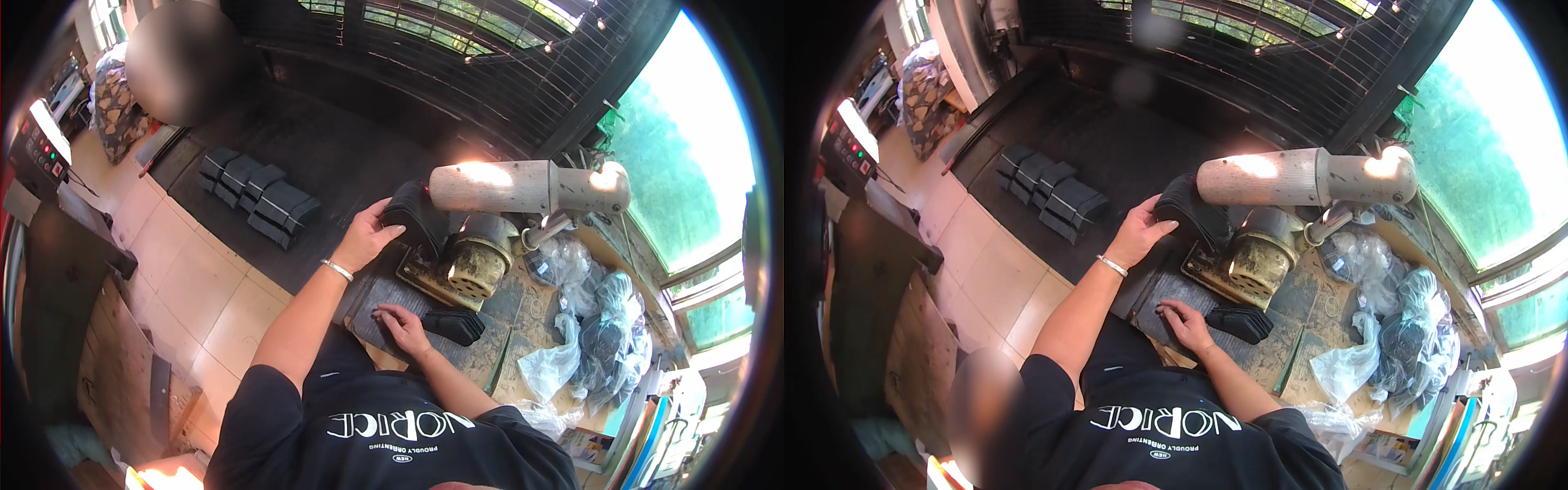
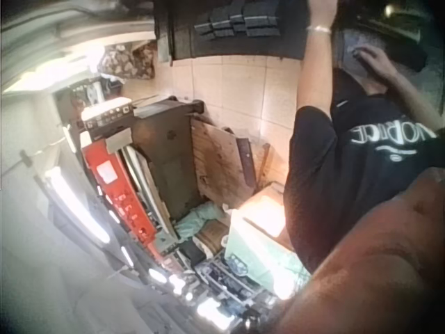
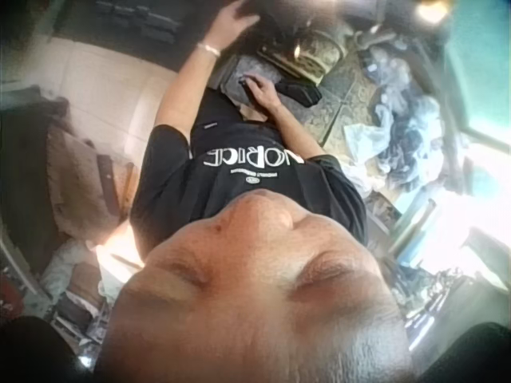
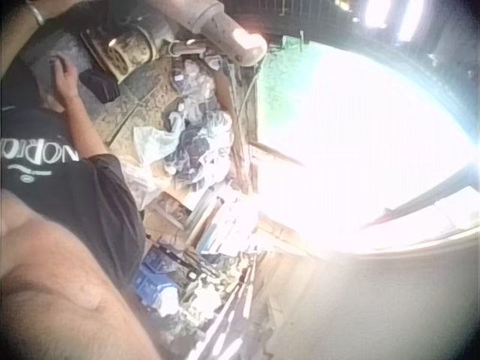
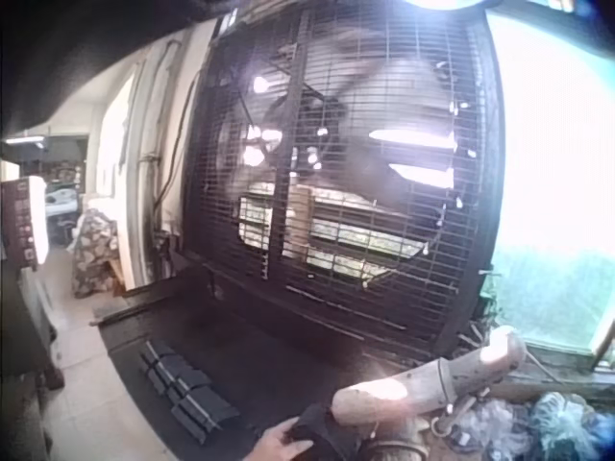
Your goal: Manually feed and shape black leather shoe components through a leather thinning or finishing machine.
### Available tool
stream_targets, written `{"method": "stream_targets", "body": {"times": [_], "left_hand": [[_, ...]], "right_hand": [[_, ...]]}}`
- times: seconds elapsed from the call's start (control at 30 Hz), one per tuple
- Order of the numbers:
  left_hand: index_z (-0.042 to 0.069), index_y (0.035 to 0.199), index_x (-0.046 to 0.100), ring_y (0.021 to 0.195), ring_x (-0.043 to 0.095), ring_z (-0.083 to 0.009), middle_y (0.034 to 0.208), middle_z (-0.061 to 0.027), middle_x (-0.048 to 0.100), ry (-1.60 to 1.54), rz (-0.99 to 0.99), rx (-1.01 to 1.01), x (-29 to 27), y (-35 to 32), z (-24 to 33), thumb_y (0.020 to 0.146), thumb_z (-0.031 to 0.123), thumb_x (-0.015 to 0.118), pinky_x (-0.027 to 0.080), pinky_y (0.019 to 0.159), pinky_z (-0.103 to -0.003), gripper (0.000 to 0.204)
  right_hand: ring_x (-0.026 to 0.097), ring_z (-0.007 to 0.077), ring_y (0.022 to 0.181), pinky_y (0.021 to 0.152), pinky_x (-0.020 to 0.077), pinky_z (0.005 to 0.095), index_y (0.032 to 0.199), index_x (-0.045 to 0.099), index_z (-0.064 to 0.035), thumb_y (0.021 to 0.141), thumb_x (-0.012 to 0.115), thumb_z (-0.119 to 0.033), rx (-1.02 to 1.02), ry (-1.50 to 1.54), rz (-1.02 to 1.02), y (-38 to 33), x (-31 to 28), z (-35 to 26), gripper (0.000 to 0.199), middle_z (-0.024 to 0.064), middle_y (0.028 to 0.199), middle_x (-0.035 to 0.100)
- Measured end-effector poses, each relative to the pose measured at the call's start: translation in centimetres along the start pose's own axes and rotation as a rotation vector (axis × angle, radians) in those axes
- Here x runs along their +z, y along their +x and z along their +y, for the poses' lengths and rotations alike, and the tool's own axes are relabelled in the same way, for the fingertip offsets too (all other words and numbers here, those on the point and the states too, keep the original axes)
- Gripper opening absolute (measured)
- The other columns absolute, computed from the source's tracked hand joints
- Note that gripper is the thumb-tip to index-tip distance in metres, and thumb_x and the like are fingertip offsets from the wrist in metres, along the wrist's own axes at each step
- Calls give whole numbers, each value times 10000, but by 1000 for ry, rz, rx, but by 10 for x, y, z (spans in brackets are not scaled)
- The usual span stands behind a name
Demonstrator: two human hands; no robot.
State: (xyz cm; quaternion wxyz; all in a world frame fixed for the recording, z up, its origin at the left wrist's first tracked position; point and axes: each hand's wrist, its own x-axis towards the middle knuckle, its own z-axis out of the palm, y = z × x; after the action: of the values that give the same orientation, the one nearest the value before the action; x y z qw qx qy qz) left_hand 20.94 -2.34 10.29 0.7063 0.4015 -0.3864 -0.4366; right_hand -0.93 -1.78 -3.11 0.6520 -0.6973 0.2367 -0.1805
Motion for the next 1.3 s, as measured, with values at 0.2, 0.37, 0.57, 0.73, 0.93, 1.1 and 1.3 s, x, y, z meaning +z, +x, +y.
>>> {"method": "stream_targets", "body": {"times": [0.2, 0.37, 0.57, 0.73, 0.93, 1.1, 1.3], "left_hand": [[-7, 1280, 529, 1074, 561, -118, 1174, -42, 613, -55, 32, 35, -6, 1, 3, 856, -26, 639, 433, 982, -266, 438], [-28, 1287, 511, 1087, 565, -127, 1190, -61, 610, -151, 41, 45, -15, -2, 6, 861, -25, 635, 441, 981, -274, 443], [1, 1276, 525, 1043, 575, -118, 1165, -49, 615, -286, 68, 65, -18, -8, 13, 860, -45, 641, 467, 909, -254, 434], [27, 1228, 545, 961, 578, -101, 1111, -31, 620, -327, 80, 64, -31, -15, 11, 849, -68, 645, 472, 806, -240, 403], [44, 1166, 563, 881, 564, -91, 1053, -16, 616, -396, 138, 80, -30, -14, 16, 845, -67, 651, 451, 738, -223, 351], [48, 1163, 566, 836, 547, -75, 1028, -7, 610, -326, 124, 64, -22, -4, 6, 857, -54, 643, 432, 701, -209, 332], [51, 1164, 565, 888, 587, -85, 1045, -13, 621, -334, 145, 2, -8, 2, -8, 864, -40, 637, 472, 745, -214, 321]], "right_hand": [[640, 153, 976, 890, 491, 285, 1182, 594, 17, 979, 534, -127, -18, -23, -10, 0, -1, 2, 256, 89, 1031, 695], [635, 146, 978, 891, 492, 279, 1191, 586, 23, 984, 527, -111, -18, -30, -25, 1, -1, -1, 253, 88, 1040, 687], [637, 154, 990, 902, 488, 285, 1192, 586, 20, 982, 529, -109, -32, -31, -24, 0, -1, -1, 254, 89, 1041, 688], [633, 155, 1004, 912, 482, 286, 1197, 585, 19, 983, 525, -111, -27, -19, -29, -1, -1, -2, 257, 87, 1039, 689], [632, 157, 1004, 914, 481, 288, 1197, 587, 19, 979, 530, -107, -27, -37, -26, 0, -2, -3, 258, 86, 1037, 689], [633, 158, 1003, 911, 482, 288, 1191, 591, 20, 978, 533, -111, -25, -27, -28, 0, 0, -5, 256, 88, 1035, 690], [647, 164, 988, 898, 489, 289, 1187, 595, 12, 974, 539, -118, -36, -47, -13, -1, 1, -2, 255, 94, 1022, 700]]}}
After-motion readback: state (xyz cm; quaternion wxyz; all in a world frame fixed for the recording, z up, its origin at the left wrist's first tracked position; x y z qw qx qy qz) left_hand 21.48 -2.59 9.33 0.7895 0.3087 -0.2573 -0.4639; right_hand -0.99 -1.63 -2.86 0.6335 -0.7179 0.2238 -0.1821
